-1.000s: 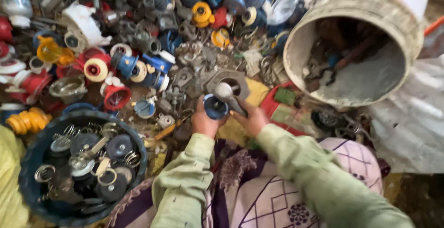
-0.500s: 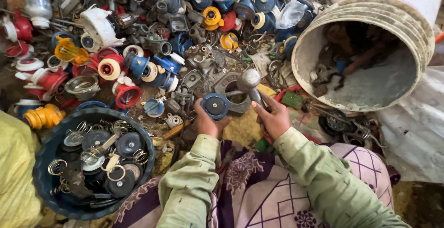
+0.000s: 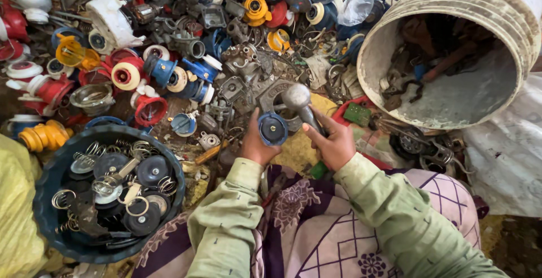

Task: The person sits on the floor and uses a hammer to strike and break apart blue and white plastic or metal components. They repeatedly pick up parts from a pile, hit them to separate pieces, and place the broken fragments into a nearby bucket.

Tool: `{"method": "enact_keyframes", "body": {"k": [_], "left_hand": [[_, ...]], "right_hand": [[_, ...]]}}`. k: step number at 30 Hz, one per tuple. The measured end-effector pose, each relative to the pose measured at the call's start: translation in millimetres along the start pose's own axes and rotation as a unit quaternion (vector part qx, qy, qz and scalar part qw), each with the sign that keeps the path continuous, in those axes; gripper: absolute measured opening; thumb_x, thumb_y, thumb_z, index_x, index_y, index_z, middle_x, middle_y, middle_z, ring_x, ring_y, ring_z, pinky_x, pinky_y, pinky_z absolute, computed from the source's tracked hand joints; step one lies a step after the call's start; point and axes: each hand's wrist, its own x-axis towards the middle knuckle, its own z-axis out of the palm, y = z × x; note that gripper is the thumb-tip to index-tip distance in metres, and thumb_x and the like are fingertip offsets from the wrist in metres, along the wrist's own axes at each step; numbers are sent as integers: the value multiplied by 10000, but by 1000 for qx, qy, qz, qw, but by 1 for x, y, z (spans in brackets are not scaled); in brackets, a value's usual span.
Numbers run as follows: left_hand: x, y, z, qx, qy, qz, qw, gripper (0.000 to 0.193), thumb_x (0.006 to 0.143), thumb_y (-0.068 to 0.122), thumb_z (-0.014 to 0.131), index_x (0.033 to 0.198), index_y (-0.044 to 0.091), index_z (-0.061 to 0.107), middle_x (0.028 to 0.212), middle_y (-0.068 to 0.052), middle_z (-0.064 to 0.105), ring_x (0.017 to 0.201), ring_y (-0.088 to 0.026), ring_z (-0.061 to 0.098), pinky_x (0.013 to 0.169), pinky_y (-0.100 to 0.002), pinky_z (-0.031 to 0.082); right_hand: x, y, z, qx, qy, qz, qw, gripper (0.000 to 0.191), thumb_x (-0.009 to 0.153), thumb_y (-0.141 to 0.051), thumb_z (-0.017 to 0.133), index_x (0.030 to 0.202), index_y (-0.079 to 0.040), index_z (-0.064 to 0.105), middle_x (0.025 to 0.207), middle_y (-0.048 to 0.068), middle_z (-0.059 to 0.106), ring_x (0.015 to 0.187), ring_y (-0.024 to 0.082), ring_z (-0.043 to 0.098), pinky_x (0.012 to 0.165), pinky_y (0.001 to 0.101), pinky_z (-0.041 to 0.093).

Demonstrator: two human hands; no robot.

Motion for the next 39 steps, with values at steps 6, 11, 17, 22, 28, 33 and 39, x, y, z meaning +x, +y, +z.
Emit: {"method": "enact_keyframes", "body": {"k": [6, 11, 17, 22, 28, 33, 39], "left_hand": [[-1, 13, 0, 9, 30, 4, 999, 1146, 502, 151, 914, 1511, 33, 381, 1379, -236, 591, 1291, -401, 580, 1077, -428, 472], [-2, 17, 4, -33, 35, 2, 999, 966, 537, 177, 911, 1401, 24, 509, 1271, -224, 696, 1214, -381, 672, 1032, -435, 525], [-11, 12, 20, 16, 93, -32, 995, 1108, 581, 329, 964, 1471, 76, 353, 1130, -249, 713, 1067, -410, 698, 877, -465, 563], [-9, 9, 18, 35, 71, -45, 996, 966, 666, 411, 932, 1427, 126, 411, 1045, -229, 749, 1022, -433, 729, 830, -476, 594], [-4, 10, 8, -61, 80, -15, 995, 904, 624, 266, 879, 1377, 104, 406, 1124, -201, 740, 1043, -373, 749, 886, -453, 582], [-1, 6, 9, 17, 95, -32, 995, 888, 620, 247, 901, 1360, 113, 429, 1121, -222, 725, 1040, -440, 699, 874, -491, 560], [3, 8, 14, 61, 73, -93, 991, 884, 663, 285, 896, 1391, 142, 417, 1090, -238, 719, 1014, -478, 679, 863, -529, 550]], "right_hand": [[6, 31, 16, -133, -45, -7, 990, 580, 895, -317, 750, 1440, -184, 601, 661, 93, 678, 526, 103, 596, 521, 317, 520], [15, 59, 26, -172, -29, -253, 952, 570, 950, -345, 781, 1420, -70, 612, 1027, 246, 741, 968, 288, 746, 790, 396, 594], [15, 59, 27, -208, -62, -47, 975, 520, 892, -436, 718, 1240, -55, 657, 829, 229, 730, 705, 310, 763, 667, 440, 577], [17, 52, 28, -289, -75, -36, 954, 533, 914, -532, 732, 1052, -19, 692, 700, 220, 683, 642, 312, 706, 618, 448, 551], [6, 11, 8, -114, -47, -26, 992, 447, 934, -451, 701, 973, -5, 694, 591, 59, 637, 477, 153, 606, 442, 363, 483], [-21, -22, -30, 124, -29, -109, 986, 336, 1001, -352, 598, 1000, -19, 644, 551, 1, 586, 414, 109, 538, 371, 306, 400], [28, 43, 13, -201, 14, -93, 975, 475, 960, -445, 677, 836, 12, 718, 597, 138, 646, 503, 242, 620, 488, 420, 498]]}}
